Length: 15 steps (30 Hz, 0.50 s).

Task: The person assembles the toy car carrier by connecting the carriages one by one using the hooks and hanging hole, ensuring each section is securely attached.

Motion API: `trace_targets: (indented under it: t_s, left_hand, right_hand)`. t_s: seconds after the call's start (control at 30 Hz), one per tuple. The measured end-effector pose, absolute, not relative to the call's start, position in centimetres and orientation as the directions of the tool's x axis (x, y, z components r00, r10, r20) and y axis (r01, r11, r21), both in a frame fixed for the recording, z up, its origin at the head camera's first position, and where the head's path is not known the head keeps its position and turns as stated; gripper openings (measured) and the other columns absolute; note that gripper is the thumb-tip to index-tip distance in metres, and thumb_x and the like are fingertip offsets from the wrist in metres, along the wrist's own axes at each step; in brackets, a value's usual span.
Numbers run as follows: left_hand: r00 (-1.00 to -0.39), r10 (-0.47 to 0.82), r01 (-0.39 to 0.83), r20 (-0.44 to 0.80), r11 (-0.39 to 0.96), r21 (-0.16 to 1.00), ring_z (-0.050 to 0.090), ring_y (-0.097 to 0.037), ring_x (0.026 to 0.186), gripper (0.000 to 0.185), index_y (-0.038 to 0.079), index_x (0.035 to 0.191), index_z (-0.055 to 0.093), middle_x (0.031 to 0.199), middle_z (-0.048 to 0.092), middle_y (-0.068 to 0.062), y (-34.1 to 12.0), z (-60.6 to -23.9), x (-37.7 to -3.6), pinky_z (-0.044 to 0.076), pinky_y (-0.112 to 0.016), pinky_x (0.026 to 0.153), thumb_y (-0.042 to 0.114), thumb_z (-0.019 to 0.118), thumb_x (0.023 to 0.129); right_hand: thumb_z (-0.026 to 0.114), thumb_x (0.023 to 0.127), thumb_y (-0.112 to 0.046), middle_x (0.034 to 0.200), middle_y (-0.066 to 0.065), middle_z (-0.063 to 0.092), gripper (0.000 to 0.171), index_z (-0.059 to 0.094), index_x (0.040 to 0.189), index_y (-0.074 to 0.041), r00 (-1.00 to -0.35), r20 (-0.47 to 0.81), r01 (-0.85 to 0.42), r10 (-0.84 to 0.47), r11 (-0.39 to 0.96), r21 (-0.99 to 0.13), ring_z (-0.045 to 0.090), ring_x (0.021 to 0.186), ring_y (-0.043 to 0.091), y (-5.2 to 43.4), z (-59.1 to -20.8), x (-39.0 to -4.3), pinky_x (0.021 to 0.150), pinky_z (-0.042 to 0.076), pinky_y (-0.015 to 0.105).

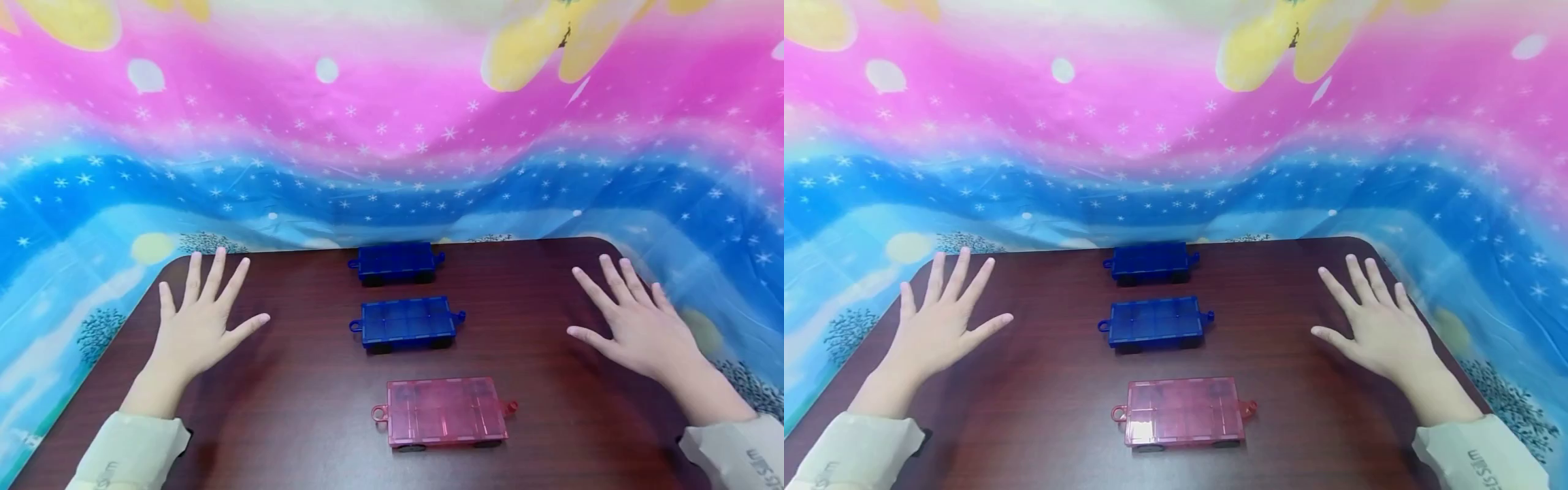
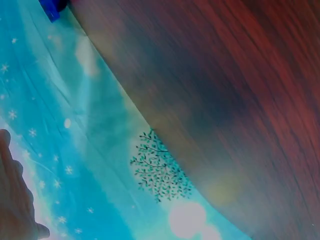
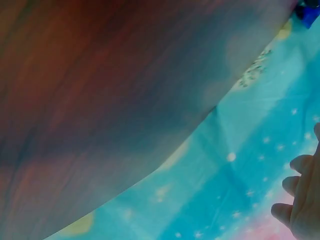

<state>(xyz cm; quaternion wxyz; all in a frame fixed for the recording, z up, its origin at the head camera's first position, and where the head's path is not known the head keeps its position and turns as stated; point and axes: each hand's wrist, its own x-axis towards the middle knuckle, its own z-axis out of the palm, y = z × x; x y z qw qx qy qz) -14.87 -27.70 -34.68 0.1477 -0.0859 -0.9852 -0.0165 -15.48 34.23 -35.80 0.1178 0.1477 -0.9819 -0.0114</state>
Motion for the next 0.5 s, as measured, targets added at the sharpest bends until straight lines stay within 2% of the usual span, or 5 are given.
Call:
trace_targets:
  t_s: [0.3, 0.4, 0.5]
  left_hand:
    - [-0.919, 0.229, 0.242, 0.32, 0.97, -0.001, -0.02, -0.023, 0.141, 0.089, 0.035, 0.149, 0.004, 0.156, -0.013, 0.006, -25.8, -34.4, -14.6, -0.016, -0.067, 0.102, 0.07, 0.048, 0.08]
    - [-0.905, 0.265, 0.281, 0.333, 0.96, -0.002, -0.016, -0.023, 0.142, 0.088, 0.034, 0.149, 0.007, 0.156, -0.009, 0.007, -25.0, -34.3, -14.6, -0.009, -0.068, 0.104, 0.068, 0.05, 0.08]
    - [-0.888, 0.302, 0.321, 0.347, 0.947, -0.003, -0.012, -0.022, 0.143, 0.086, 0.035, 0.149, 0.01, 0.157, -0.004, 0.008, -24.1, -34.2, -14.8, 0.001, -0.069, 0.105, 0.068, 0.051, 0.08]
  right_hand:
    - [0.056, 0.08, -0.063, 0.157, 0.001, -0.006, 0.088, 0.012, 0.149, -0.032, -0.892, 0.229, -0.379, -0.389, 0.921, 0.092, -0.014, 0.142, 0.02, 30.9, -35.4, -14.9, 0.109, -0.02, 0.042]
    - [0.057, 0.079, -0.063, 0.157, 0.0, -0.005, 0.087, 0.013, 0.149, -0.033, -0.886, 0.216, -0.4, -0.41, 0.912, 0.089, -0.013, 0.142, 0.019, 29.8, -35.2, -14.7, 0.11, -0.016, 0.045]
    - [0.055, 0.079, -0.064, 0.157, 0.0, -0.003, 0.086, 0.013, 0.148, -0.035, -0.884, 0.19, -0.42, -0.426, 0.904, 0.077, -0.01, 0.143, 0.02, 28.6, -35.0, -14.5, 0.112, -0.006, 0.052]
